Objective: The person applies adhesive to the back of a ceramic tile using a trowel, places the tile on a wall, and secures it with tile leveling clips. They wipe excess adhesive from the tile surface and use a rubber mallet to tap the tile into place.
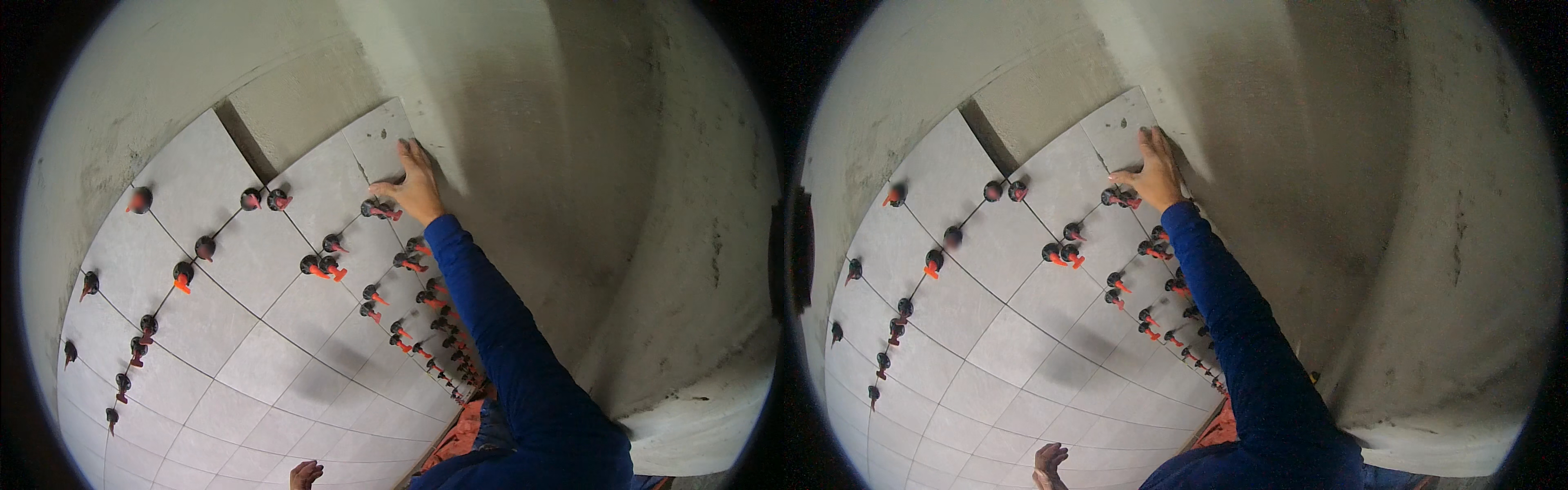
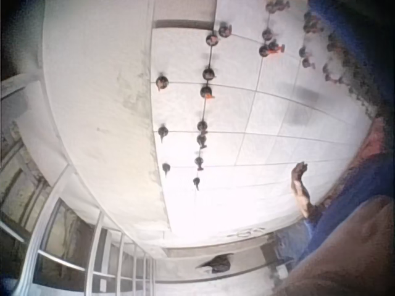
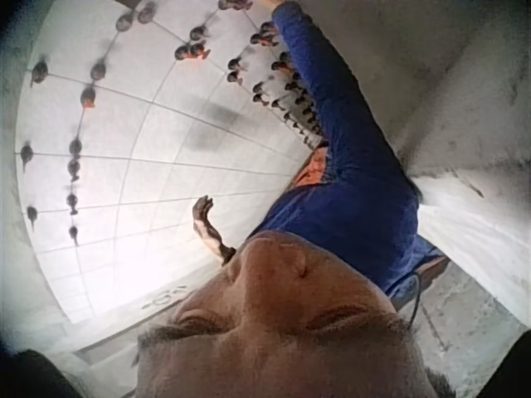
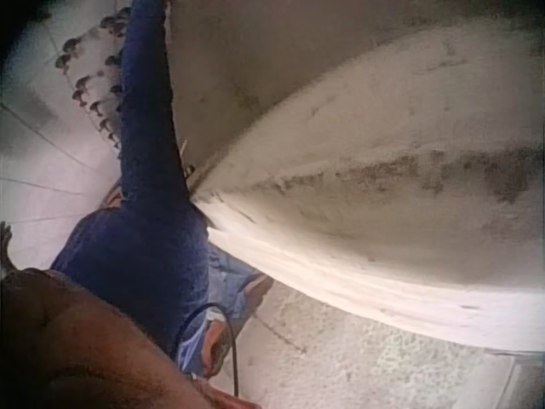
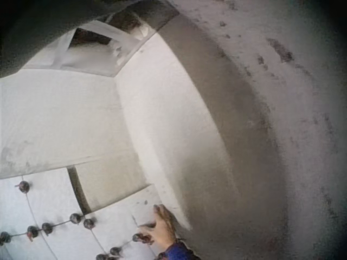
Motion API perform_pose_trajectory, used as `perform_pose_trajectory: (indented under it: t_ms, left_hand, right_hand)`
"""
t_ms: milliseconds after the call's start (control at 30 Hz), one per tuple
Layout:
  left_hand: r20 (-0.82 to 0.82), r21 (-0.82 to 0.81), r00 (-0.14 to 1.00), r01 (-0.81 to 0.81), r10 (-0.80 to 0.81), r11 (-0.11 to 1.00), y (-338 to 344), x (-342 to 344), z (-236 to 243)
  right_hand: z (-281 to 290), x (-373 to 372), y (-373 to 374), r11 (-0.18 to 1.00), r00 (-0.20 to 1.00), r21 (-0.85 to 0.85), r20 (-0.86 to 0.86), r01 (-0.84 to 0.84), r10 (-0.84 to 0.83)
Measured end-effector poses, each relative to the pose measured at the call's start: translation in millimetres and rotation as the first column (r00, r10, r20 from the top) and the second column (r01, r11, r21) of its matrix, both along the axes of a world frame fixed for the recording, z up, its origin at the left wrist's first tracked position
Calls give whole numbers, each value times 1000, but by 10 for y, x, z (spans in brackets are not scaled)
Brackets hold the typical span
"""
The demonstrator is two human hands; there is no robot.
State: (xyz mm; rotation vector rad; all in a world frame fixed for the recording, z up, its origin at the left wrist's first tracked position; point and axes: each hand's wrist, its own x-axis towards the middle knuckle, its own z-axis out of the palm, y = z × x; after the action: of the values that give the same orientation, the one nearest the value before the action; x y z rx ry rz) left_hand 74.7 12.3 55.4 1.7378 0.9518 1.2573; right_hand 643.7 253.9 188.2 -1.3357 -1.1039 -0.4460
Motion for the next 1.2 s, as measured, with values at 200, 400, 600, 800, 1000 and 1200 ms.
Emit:
perform_pose_trajectory:
  t_ms: [200,400,600,800,1000,1200]
  left_hand:
    - [-234,133,961,184,-150,974,480,726,660]
    - [-482,780,853,313,202,542,1252,2080,2193]
    - [-479,874,681,314,553,371,2098,3704,3254]
    - [-637,765,485,297,599,572,2471,4183,3365]
    - [-595,786,505,203,626,583,2660,4301,3350]
    - [-619,753,512,174,595,634,2792,4380,3418]
  right_hand:
    - [-44,5,48,999,1000,40,-7,28,-28]
    - [-44,-22,-9,999,998,33,-64,-23,25]
    - [-172,-6,-42,999,985,29,-171,-21,26]
    - [-292,63,28,1000,979,31,-205,-2,8]
    - [-305,-4,91,997,979,28,-192,75,-68]
    - [-304,-50,48,996,981,42,-183,75,-67]
